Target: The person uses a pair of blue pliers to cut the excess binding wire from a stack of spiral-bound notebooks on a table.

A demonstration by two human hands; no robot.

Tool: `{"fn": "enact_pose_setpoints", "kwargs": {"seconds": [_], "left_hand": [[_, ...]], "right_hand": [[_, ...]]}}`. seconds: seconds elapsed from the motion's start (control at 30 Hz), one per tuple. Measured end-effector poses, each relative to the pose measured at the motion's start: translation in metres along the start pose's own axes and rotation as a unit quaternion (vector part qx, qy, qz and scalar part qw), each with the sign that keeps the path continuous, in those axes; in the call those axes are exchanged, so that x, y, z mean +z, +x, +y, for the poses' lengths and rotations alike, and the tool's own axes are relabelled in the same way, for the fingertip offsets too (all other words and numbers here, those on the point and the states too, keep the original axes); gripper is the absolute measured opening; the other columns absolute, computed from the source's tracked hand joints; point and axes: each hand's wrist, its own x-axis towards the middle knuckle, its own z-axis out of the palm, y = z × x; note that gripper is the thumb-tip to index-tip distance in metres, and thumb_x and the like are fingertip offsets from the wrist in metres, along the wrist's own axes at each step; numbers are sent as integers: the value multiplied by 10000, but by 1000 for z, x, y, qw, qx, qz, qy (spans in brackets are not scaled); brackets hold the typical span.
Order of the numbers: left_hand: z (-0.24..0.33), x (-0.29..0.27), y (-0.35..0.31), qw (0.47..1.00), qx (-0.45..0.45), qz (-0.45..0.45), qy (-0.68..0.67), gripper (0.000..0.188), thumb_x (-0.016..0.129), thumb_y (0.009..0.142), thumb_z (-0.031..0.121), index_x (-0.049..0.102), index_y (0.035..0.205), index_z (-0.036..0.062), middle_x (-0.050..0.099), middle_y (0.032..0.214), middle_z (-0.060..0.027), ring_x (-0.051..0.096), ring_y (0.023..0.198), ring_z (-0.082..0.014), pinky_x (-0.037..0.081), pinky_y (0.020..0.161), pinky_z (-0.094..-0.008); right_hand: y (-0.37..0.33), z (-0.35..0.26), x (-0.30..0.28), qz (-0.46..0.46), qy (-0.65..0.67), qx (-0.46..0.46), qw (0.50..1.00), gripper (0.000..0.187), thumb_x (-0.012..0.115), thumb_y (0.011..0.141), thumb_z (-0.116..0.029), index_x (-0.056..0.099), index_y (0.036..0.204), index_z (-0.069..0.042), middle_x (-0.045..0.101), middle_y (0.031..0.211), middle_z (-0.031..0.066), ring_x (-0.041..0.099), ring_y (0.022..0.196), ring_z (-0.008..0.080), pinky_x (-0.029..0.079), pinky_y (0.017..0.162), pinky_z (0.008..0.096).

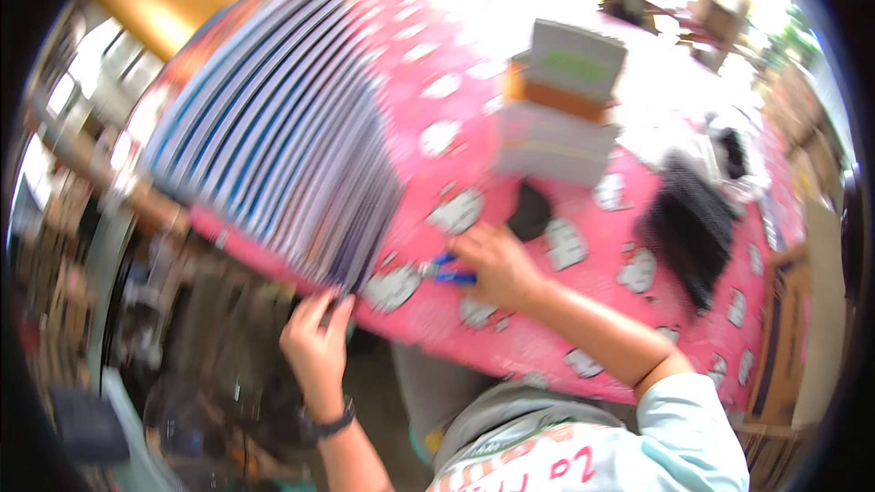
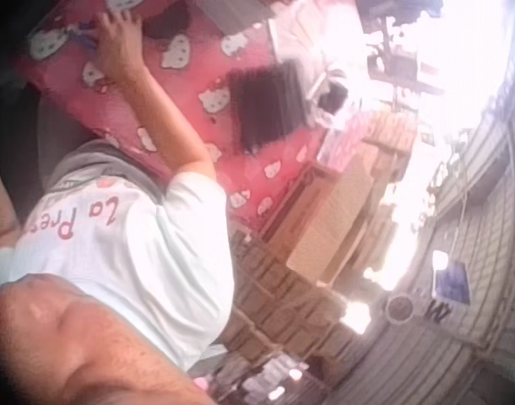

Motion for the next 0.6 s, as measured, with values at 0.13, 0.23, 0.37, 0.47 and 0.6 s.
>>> {"fn": "enact_pose_setpoints", "kwargs": {"seconds": [0.13,0.23,0.37,0.47,0.6], "left_hand": [[65,43,19,987,77,-131,-56,235,626,855,225,634,931,3,623,858,-125,565,777,-284,445,653,-341],[135,105,39,946,186,-228,-136,173,618,853,186,622,904,21,565,818,-107,548,729,-242,428,616,-329],[253,179,49,839,429,-284,-176,145,644,799,126,617,908,34,571,831,-121,552,780,-298,442,660,-375],[365,254,35,755,545,-273,-242,201,666,740,62,609,933,62,576,855,-128,557,805,-321,452,667,-402],[464,363,79,761,554,-214,-263,160,640,808,125,607,940,40,584,909,-147,568,879,-345,456,730,-430]], "right_hand": [[-80,40,-36,27,18,6,999,476,737,619,-277,550,1007,-75,520,869,89,521,872,276,400,772,411],[-133,45,-58,65,31,78,994,420,739,675,-252,599,1027,-69,597,947,84,572,894,268,431,784,414],[-120,58,-38,110,109,53,987,440,709,656,-249,559,1014,-44,555,941,107,535,920,298,413,819,429],[-140,53,-61,132,87,57,986,646,677,670,-270,476,1256,-87,360,1410,164,186,1377,355,124,1109,547],[-116,66,-48,-60,96,112,987,481,655,693,-296,575,1121,-92,473,1289,167,305,1306,352,198,1081,531]]}}
